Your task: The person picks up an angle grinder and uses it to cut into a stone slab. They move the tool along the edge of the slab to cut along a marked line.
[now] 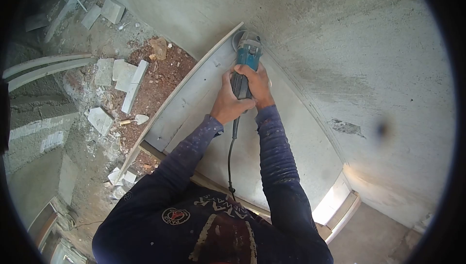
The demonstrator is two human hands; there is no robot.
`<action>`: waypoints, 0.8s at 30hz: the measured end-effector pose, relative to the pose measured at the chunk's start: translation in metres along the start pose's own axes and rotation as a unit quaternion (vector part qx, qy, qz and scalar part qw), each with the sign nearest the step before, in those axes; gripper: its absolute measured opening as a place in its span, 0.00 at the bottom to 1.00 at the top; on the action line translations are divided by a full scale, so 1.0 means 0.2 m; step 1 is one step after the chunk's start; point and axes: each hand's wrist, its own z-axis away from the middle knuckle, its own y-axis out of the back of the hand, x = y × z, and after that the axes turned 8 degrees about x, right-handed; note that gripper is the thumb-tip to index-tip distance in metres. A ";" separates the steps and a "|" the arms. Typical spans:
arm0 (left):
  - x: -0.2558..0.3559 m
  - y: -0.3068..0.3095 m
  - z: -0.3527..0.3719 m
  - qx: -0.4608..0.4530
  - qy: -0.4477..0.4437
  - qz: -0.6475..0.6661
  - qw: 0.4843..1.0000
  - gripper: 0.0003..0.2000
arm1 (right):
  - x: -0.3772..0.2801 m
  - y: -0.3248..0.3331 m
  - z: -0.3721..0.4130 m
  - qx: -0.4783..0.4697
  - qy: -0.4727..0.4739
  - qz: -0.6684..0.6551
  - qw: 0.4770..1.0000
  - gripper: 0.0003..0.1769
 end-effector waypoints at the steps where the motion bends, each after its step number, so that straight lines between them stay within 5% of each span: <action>1: 0.01 0.01 0.00 0.001 0.001 0.000 1.000 0.53 | 0.00 -0.01 0.00 0.003 -0.002 0.003 1.000 0.20; 24: 0.07 -0.02 0.05 0.018 -0.003 0.009 1.000 0.52 | -0.07 -0.01 0.06 -0.018 -0.004 0.009 1.000 0.23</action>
